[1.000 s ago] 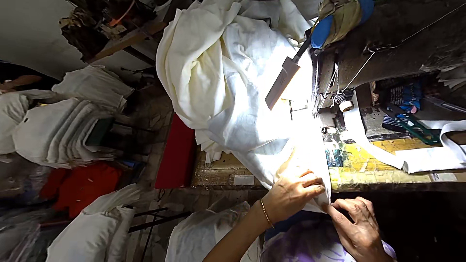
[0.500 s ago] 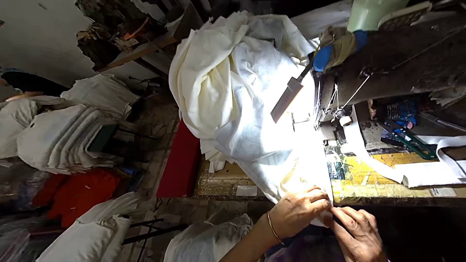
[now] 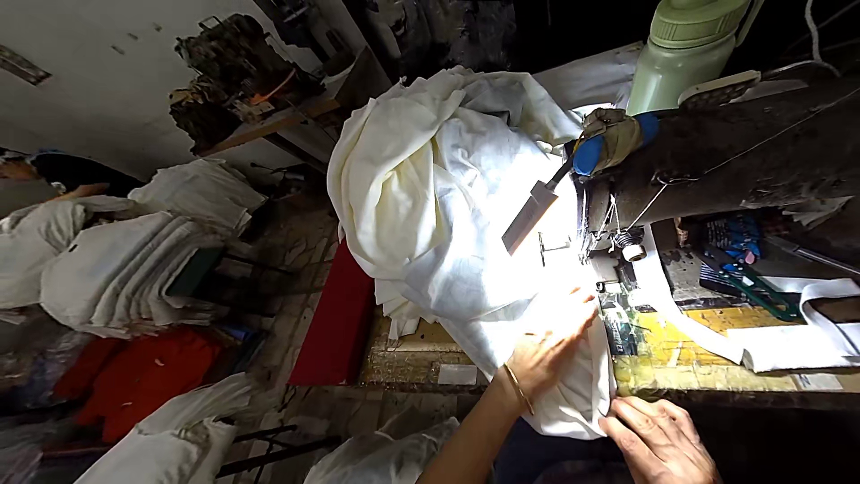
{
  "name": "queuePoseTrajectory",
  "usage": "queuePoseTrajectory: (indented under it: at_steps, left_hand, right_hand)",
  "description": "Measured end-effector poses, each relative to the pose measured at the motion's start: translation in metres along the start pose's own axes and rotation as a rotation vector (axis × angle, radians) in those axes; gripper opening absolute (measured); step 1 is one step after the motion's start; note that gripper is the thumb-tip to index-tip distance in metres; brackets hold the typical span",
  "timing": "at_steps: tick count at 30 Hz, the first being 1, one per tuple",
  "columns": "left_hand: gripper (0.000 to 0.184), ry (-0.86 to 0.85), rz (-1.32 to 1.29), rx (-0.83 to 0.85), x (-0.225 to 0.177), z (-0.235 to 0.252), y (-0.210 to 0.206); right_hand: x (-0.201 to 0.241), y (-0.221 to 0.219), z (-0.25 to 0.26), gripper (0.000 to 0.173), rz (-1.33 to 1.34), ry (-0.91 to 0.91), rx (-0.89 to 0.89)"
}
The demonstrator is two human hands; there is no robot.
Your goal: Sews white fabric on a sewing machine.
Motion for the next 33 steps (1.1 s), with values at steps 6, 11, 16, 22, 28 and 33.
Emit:
queuePoseTrajectory:
  at_steps: [6,11,16,22,28,33]
  left_hand:
    - [0.022,-0.088,-0.035,-0.007,0.007,-0.004,-0.011]
    - [0.021,-0.065,-0.002,0.137,-0.003,-0.007,-0.006]
    - [0.018,-0.119,-0.072,0.018,-0.004,-0.019,-0.003]
    - [0.024,-0.105,-0.092,0.193,-0.016,-0.024,-0.011]
    - [0.022,-0.181,0.047,0.095,-0.019,-0.031,-0.019]
    - [0.022,-0.237,0.166,0.064,-0.025,-0.032,-0.022]
  right_hand:
    - [-0.001,-0.002,0.003,0.020,0.007,-0.003,0.012]
    - [0.001,0.006,0.005,0.019,0.024,-0.005,0.011]
    - [0.000,0.006,0.003,0.019,0.071,-0.007,-0.001]
    - [-0.001,0.006,0.003,0.020,0.096,-0.004,-0.013]
    - [-0.002,0.006,0.003,0.020,0.087,-0.005,-0.019]
    - [-0.003,0.005,0.004,0.020,0.077,0.004,0.006]
Point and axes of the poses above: each hand's wrist, its own z-axis towards the middle knuckle, its own y-axis out of the back of the hand, x = y × z, the point moved 6 cm from there along z, towards the middle knuckle, and after that the axes turned 15 degrees about x, right-handed, at the moved point
